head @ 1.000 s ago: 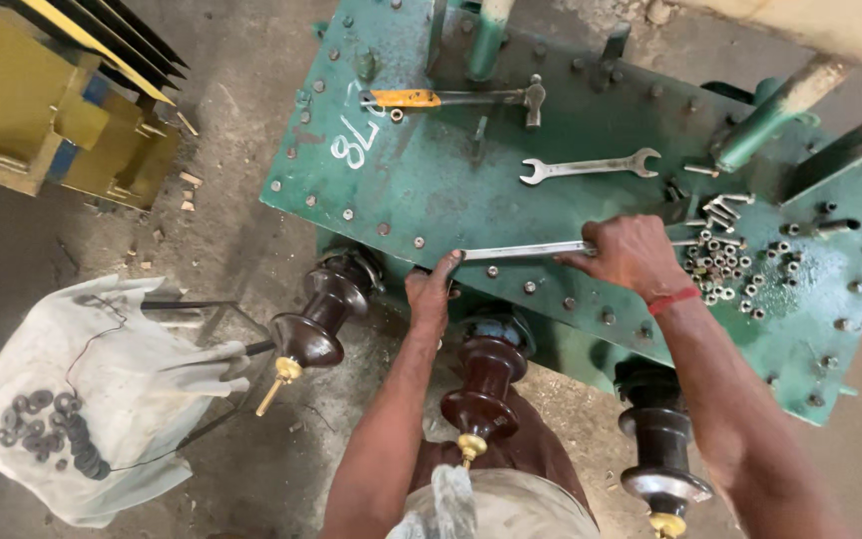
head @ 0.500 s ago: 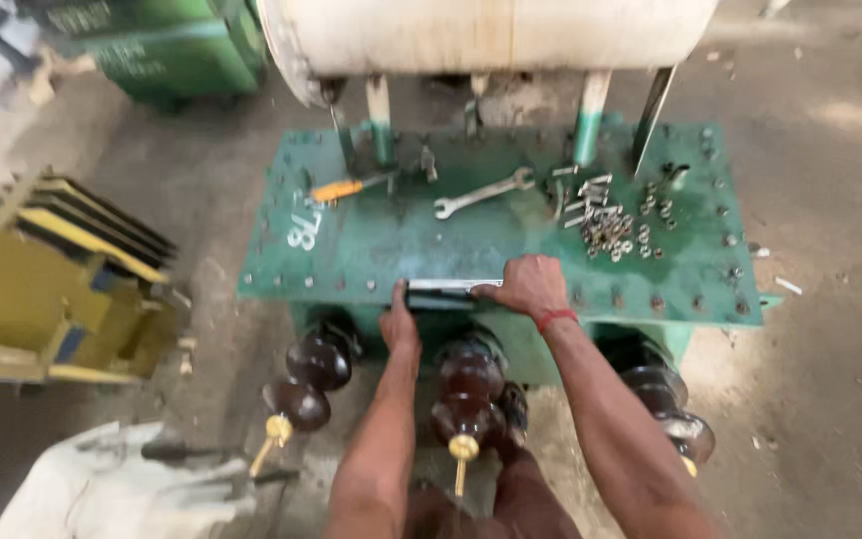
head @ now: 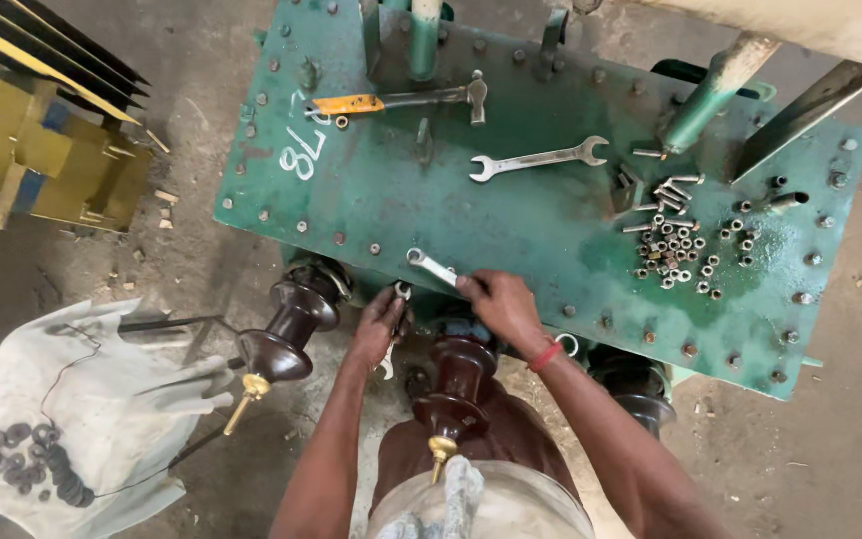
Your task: The person uses two wrenches to tighten bolts on a green metal machine base. They systematically work through several bolts, then walk away and wipe their hands with a cloth.
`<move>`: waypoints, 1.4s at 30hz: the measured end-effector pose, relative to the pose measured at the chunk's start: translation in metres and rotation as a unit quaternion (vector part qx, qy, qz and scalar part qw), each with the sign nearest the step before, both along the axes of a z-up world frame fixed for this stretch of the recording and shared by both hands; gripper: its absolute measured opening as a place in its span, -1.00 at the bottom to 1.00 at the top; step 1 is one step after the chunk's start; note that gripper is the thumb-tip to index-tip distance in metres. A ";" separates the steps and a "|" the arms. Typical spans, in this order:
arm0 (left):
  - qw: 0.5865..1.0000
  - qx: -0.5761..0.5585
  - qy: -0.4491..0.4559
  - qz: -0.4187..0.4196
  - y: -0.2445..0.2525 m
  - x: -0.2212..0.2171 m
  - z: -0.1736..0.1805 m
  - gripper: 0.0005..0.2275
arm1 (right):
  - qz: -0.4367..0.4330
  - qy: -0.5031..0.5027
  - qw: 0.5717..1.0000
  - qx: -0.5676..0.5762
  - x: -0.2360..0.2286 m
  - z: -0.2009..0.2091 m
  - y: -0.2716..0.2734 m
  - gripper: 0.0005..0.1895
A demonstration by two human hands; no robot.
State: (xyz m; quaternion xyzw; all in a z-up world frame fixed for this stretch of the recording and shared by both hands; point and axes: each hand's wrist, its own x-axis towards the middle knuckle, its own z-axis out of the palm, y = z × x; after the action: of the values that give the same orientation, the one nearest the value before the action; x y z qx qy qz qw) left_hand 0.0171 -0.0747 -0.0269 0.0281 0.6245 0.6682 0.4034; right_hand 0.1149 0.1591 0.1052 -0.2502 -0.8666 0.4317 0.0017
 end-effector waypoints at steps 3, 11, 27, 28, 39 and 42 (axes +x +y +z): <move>0.992 -0.123 -0.005 0.010 0.008 0.011 -0.008 -0.71 | -0.063 0.003 0.994 -0.086 0.011 0.021 0.021 -0.55; 0.970 0.200 -0.125 0.061 0.053 0.016 -0.053 -0.77 | 0.100 -0.154 0.964 0.191 0.008 0.038 0.038 -0.50; 0.943 0.272 -0.187 0.050 0.076 0.014 -0.066 -0.77 | -0.193 0.065 0.973 -0.111 0.050 -0.055 -0.088 -0.73; 0.951 0.243 -0.183 0.051 0.079 0.003 -0.061 -0.75 | -0.181 0.057 0.979 -0.073 0.040 -0.044 -0.077 -0.71; 0.958 0.213 -0.169 0.087 0.075 0.019 -0.060 -0.70 | 0.236 -0.029 0.932 0.273 -0.021 0.042 -0.009 -0.54; 0.951 0.235 -0.167 0.109 0.082 0.015 -0.069 -0.68 | 0.221 0.009 0.934 0.281 -0.031 0.013 -0.023 -0.67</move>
State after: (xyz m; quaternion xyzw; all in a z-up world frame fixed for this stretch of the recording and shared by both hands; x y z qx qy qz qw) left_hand 0.0323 0.0077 -0.0958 -0.0582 0.3733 0.8310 0.4083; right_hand 0.0842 0.1360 0.1181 -0.0379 -0.9858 0.1625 -0.0162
